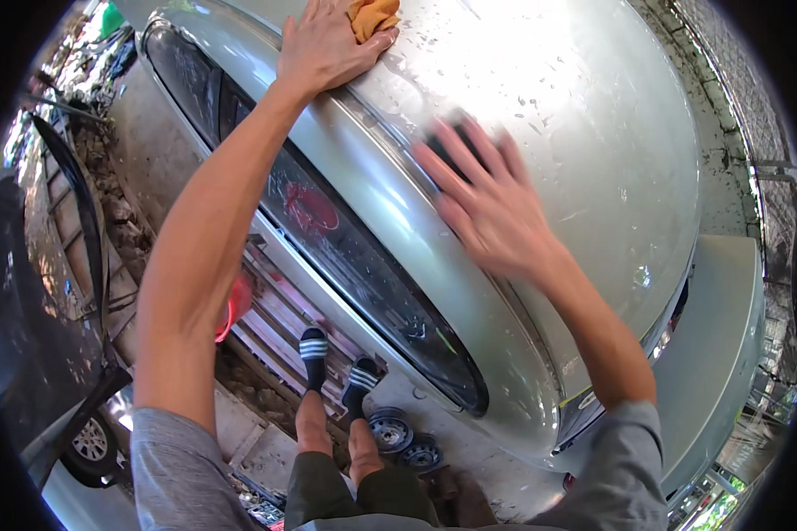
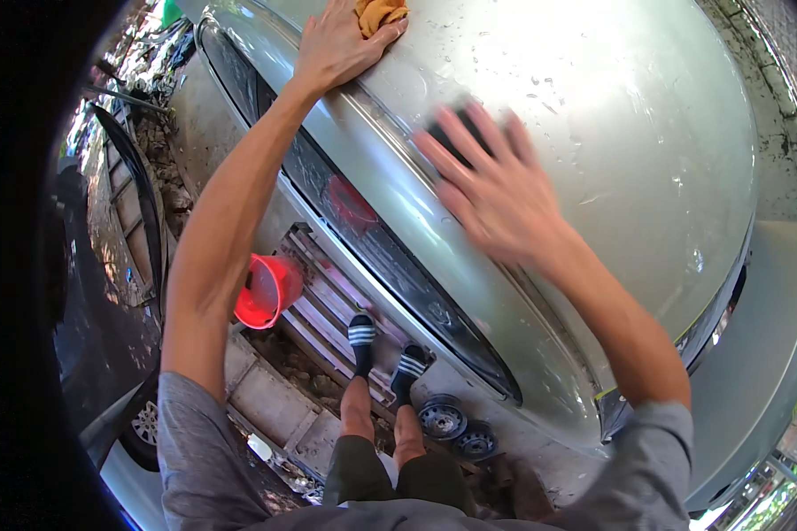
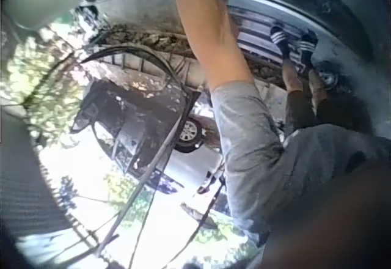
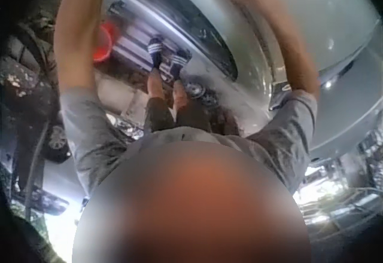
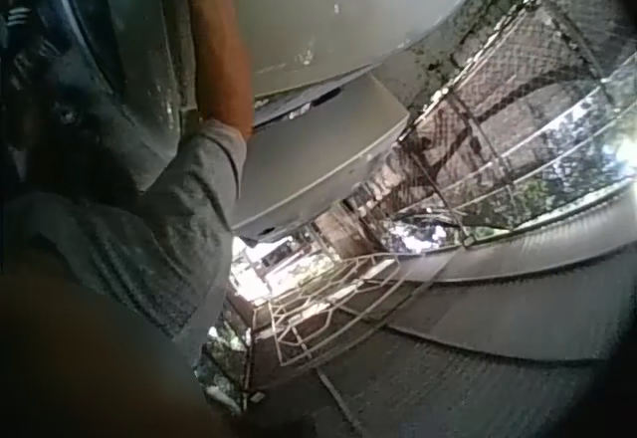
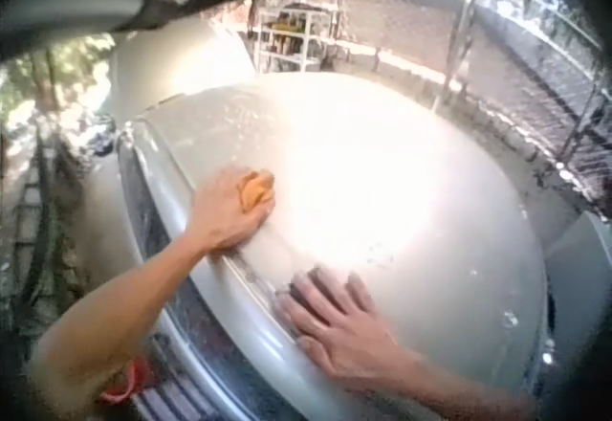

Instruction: Sanding and smoothing the surface of a car using sandpaper and water.

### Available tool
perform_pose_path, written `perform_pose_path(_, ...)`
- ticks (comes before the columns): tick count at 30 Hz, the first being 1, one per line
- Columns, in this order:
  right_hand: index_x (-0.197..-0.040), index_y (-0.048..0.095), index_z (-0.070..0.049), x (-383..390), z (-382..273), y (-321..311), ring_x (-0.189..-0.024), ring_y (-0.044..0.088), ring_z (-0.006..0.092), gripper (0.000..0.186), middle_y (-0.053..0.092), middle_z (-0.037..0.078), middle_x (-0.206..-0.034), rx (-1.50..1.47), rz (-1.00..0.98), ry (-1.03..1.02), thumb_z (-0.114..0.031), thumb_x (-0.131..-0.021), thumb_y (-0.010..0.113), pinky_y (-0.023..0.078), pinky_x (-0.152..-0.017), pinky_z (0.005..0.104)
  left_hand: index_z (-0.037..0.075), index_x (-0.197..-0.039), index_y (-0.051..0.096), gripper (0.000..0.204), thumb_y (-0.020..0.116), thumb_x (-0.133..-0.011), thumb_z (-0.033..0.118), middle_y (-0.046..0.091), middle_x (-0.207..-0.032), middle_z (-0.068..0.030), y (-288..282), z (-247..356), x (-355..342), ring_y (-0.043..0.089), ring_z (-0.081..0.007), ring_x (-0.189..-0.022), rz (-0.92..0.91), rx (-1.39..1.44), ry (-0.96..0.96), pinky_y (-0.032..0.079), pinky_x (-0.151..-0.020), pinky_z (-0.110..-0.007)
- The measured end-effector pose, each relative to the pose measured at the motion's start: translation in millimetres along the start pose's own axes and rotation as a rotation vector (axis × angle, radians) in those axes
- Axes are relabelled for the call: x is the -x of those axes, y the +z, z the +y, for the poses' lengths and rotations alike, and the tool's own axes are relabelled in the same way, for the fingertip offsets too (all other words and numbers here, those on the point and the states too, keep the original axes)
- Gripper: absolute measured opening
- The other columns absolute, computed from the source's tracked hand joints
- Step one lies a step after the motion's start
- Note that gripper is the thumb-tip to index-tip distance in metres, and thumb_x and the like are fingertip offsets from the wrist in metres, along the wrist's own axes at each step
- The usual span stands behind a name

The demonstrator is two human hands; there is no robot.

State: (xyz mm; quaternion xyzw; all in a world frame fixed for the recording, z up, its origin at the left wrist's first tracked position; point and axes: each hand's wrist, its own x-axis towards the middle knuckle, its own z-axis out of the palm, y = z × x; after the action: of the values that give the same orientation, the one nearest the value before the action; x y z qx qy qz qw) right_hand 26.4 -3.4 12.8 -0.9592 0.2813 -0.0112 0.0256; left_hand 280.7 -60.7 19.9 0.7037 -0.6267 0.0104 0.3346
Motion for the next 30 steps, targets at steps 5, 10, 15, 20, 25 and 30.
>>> perform_pose_path(5, -0.149, 0.037, -0.022, 36.9, -1.6, 0.0, -0.146, 0.022, 0.0334, 0.052, 0.029, 0.009, -0.157, -0.024, 0.021, 0.028, -0.035, -0.099, 0.04, 0.009, -0.118, 0.0524, 0.01, -0.124, 0.058, 0.054, 0.06, -0.084, 0.046, 0.057, -0.122, -0.0172, -9.6, -10.9, 0.4, 0.052, -0.0357, -0.116, -0.092, -0.067, 0.027, 0.038, -0.101, -0.049)
perform_pose_path(10, -0.149, 0.037, -0.021, -25.0, 9.3, -6.1, -0.145, 0.022, 0.0345, 0.051, 0.029, 0.011, -0.156, 0.02, 0.011, 0.032, -0.036, -0.1, 0.035, 0.011, -0.117, 0.054, 0.009, -0.132, 0.053, 0.063, 0.057, -0.085, 0.051, 0.05, -0.135, -0.0203, 6.2, -16.6, -1.6, 0.042, -0.0365, -0.13, -0.126, -0.111, -0.033, 0.029, -0.108, -0.052)
perform_pose_path(15, -0.15, 0.034, -0.023, -4.0, 3.3, 4.1, -0.146, 0.021, 0.0338, 0.053, 0.028, 0.01, -0.157, 0.057, 0.069, 0.034, -0.037, -0.1, 0.034, 0.01, -0.117, 0.054, 0.016, -0.147, 0.038, 0.081, 0.046, -0.085, 0.068, 0.032, -0.155, -0.015, 31.0, -52.8, 3.2, 0.026, -0.0304, -0.145, -0.079, -0.293, 0.029, 0.019, -0.116, -0.052)
perform_pose_path(20, -0.151, 0.031, -0.023, -18.7, 12.2, -14.2, -0.145, 0.021, 0.0341, 0.052, 0.027, 0.009, -0.157, -0.009, -0.054, -0.101, -0.033, -0.1, 0.034, 0.009, -0.117, 0.0557, 0.016, -0.144, 0.042, 0.077, 0.049, -0.085, 0.065, 0.035, -0.152, -0.0161, 33.0, -40.1, -2.9, 0.028, -0.0312, -0.144, -0.012, -0.31, 0.045, 0.02, -0.115, -0.053)
perform_pose_path(25, -0.151, 0.033, -0.023, 5.3, 10.6, -10.4, -0.145, 0.021, 0.0354, 0.053, 0.026, 0.009, -0.158, 0.0, -0.068, -0.081, -0.035, -0.099, 0.036, 0.011, -0.117, 0.0557, 0.014, -0.144, 0.043, 0.077, 0.051, -0.085, 0.064, 0.036, -0.152, -0.016, 38.4, -53.9, 1.1, 0.028, -0.032, -0.143, 0.016, -0.211, 0.038, 0.019, -0.115, -0.055)
perform_pose_path(30, -0.149, 0.036, -0.021, -16.4, 18.0, -16.2, -0.143, 0.024, 0.0366, 0.052, 0.029, 0.011, -0.156, 0.018, -0.011, -0.037, -0.033, -0.099, 0.038, 0.015, -0.115, 0.0566, 0.016, -0.144, 0.043, 0.075, 0.049, -0.086, 0.064, 0.036, -0.152, -0.0158, 36.8, -37.9, -6.7, 0.028, -0.0316, -0.143, 0.0, -0.295, 0.075, 0.019, -0.115, -0.053)
